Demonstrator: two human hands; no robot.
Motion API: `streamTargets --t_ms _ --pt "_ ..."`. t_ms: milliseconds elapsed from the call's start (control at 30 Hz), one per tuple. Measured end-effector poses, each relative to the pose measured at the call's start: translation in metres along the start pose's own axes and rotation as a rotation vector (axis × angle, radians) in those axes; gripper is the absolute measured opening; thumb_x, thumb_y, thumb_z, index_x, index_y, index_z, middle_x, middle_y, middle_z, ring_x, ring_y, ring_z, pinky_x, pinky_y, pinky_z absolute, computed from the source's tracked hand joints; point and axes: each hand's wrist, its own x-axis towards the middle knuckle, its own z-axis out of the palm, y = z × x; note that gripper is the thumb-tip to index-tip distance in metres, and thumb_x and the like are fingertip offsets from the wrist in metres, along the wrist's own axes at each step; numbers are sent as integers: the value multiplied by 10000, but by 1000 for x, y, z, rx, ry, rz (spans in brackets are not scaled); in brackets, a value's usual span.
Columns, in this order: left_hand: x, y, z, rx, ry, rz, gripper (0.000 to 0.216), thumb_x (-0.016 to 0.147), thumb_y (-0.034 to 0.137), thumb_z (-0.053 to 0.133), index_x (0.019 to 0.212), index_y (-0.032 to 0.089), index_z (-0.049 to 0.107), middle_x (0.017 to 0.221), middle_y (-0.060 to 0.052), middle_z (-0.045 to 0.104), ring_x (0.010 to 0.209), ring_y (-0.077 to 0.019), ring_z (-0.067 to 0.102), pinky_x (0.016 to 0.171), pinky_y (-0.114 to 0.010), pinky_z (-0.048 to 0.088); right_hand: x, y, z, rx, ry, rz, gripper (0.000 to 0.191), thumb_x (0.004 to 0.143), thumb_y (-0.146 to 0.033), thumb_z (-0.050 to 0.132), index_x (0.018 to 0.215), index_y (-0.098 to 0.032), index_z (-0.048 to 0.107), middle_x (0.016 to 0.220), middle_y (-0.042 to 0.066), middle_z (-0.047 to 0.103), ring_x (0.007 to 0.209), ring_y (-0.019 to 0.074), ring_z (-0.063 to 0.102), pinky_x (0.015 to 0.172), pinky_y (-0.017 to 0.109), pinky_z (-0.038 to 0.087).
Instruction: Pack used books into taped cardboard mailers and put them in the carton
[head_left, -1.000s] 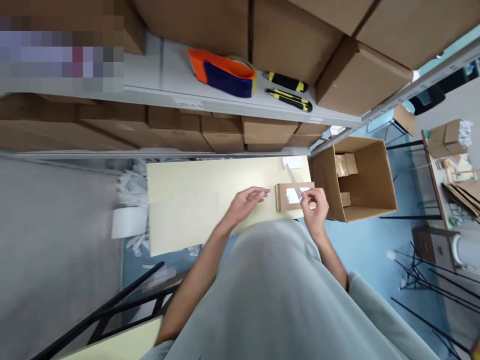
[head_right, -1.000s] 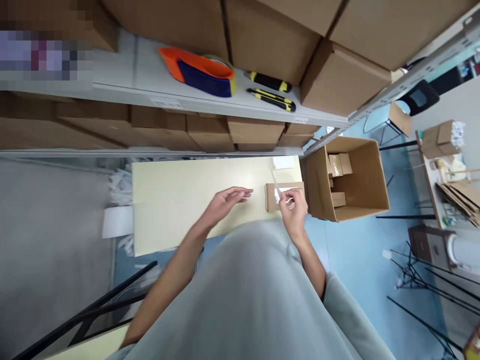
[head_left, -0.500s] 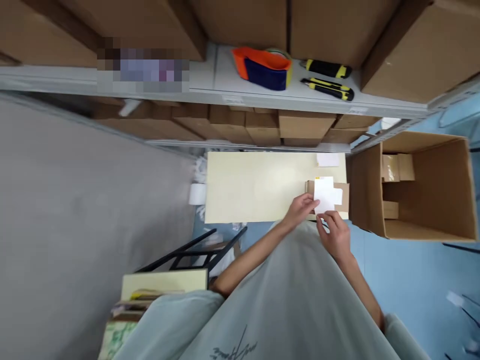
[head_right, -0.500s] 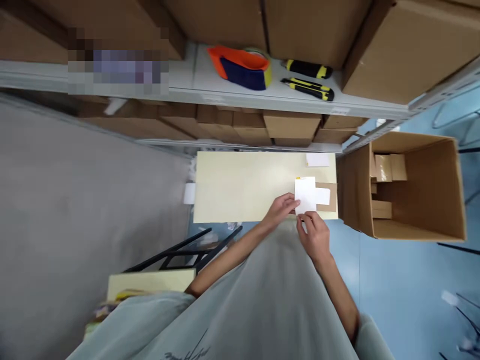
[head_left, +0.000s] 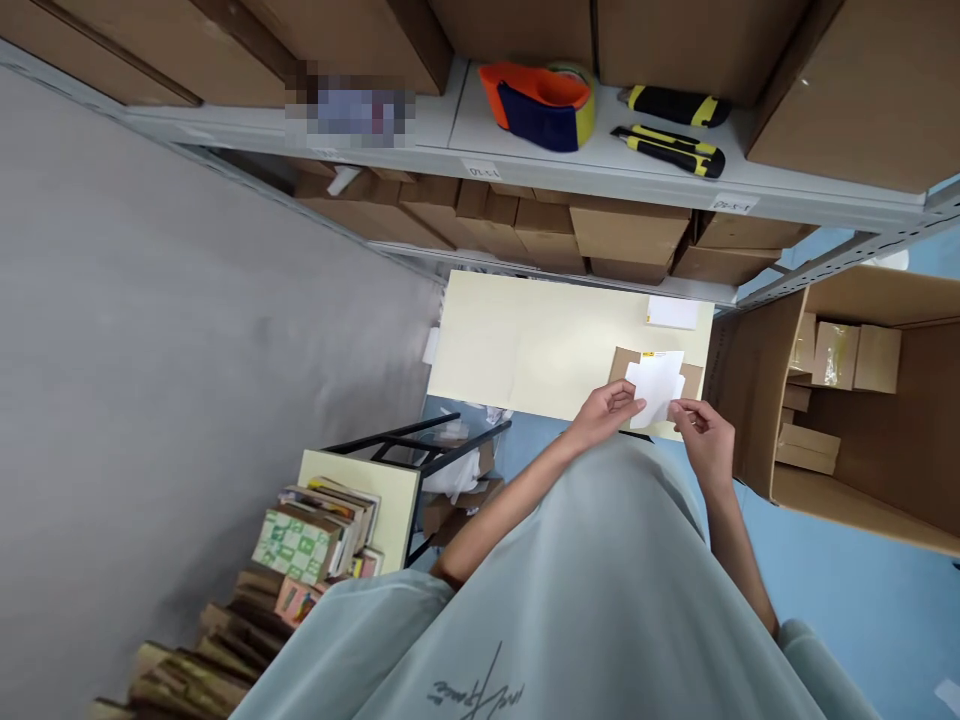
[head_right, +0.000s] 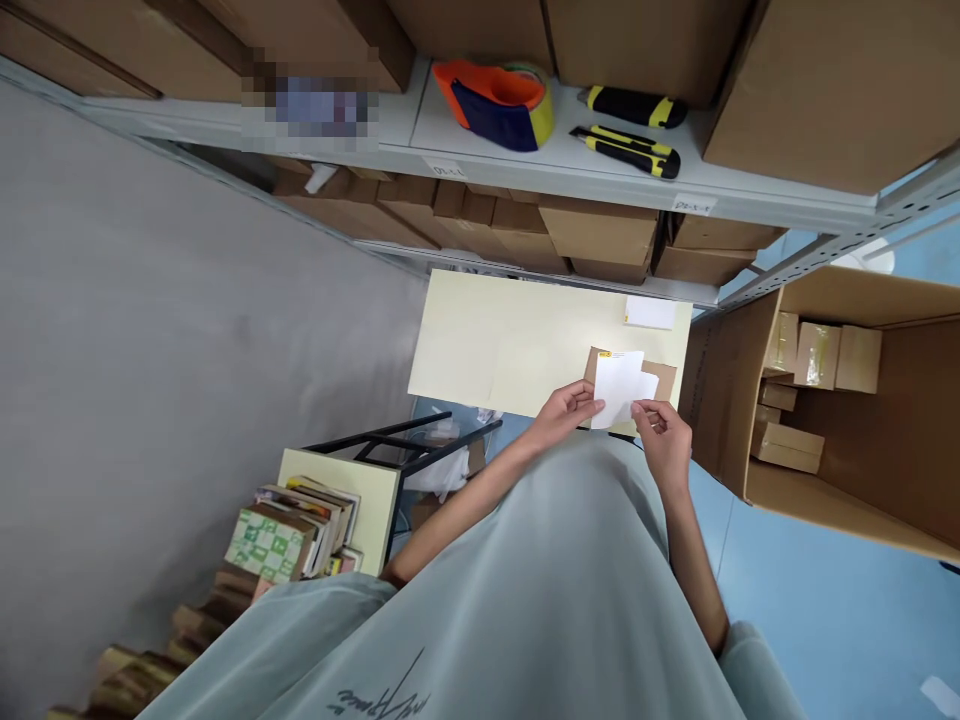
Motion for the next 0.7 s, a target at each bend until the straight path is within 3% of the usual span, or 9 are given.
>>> streamTargets --t_ms 167,500,700 --pt "4 -15 22 26 62 -35 567 771 694 893 942 213 645 977 -38 776 957 -201 734 896 -330 550 21 16 -18 89 -111 64 466 792 -659 847 885 -206 800 812 50 778 676 178 655 667 339 580" --pt "12 -38 67 106 147 -139 458 780 600 894 937 216 701 958 -50 774 1015 -255 758 944 -377 583 44 64 -49 63 -244 164 481 831 -675 758 966 -214 780 926 56 794 723 171 654 702 337 600" --pt "16 -44 72 223 201 -128 461 777 635 858 916 229 687 934 -36 761 949 -231 733 904 -350 584 45 69 -57 71 -245 181 413 845 -630 738 882 -218 724 845 32 742 695 163 627 681 320 569"
